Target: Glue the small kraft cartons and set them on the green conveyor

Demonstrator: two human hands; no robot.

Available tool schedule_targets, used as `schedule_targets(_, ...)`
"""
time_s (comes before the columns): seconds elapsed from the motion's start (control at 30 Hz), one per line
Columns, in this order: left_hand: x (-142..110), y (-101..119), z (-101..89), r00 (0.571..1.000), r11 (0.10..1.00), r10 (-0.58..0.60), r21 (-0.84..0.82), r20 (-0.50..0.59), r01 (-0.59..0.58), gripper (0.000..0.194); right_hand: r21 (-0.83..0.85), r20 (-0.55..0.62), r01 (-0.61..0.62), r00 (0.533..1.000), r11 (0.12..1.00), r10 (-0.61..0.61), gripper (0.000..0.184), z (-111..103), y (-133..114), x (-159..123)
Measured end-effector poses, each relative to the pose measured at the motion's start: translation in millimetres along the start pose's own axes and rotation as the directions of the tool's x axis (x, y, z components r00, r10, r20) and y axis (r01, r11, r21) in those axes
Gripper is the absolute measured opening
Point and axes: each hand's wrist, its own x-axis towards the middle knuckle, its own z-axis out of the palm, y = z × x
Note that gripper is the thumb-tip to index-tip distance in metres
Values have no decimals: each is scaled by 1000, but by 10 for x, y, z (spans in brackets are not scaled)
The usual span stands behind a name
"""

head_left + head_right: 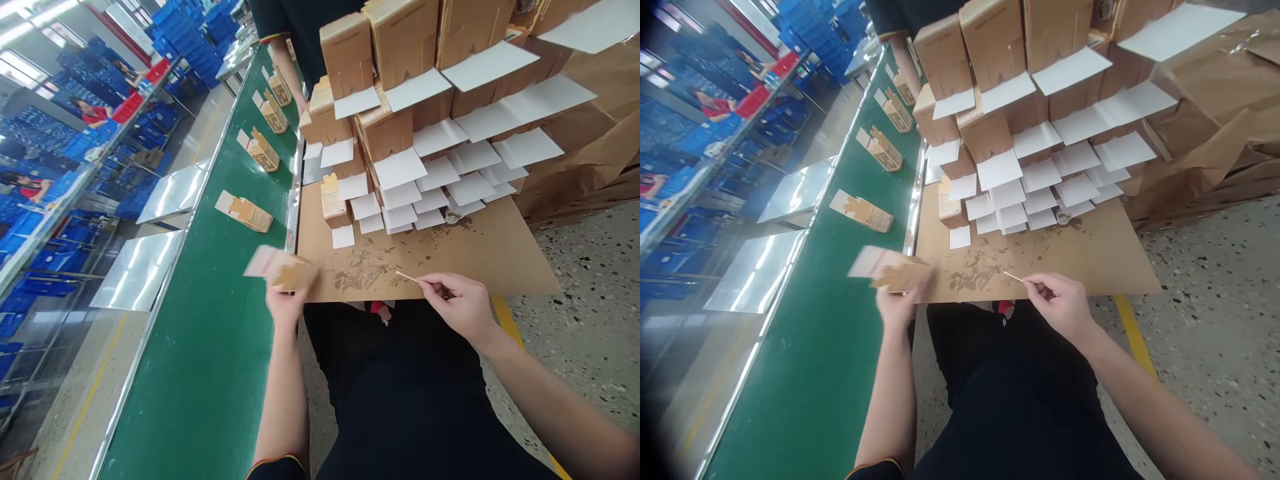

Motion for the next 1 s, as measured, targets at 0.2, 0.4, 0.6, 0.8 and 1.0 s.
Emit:
schedule_targets(0.2,615,-213,-1015,938,999,-50,2,-342,54,77,14,-66,9,998,1000,-8,19,-136,117,22)
schedule_targets(0.4,443,-301,-1158,874,971,112,237,-472,3,88,-32,-171,-54,984,998,48,26,-336,262,-20)
schedule_targets(0.6,751,170,-583,831,923,385,146,-401,-357,47,-21,-267,-190,947,982,178,22,-549,364,-77)
schedule_targets(0.8,1539,738,735,969,977,-208,-19,134,212,40,-186,-279,-144,956,972,89,22,-608,318,288)
schedule_targets(1.0,1305,660,960,928,948,-288,-70,238,312,36,-479,-162,-100,987,872,24,12,-783,362,832)
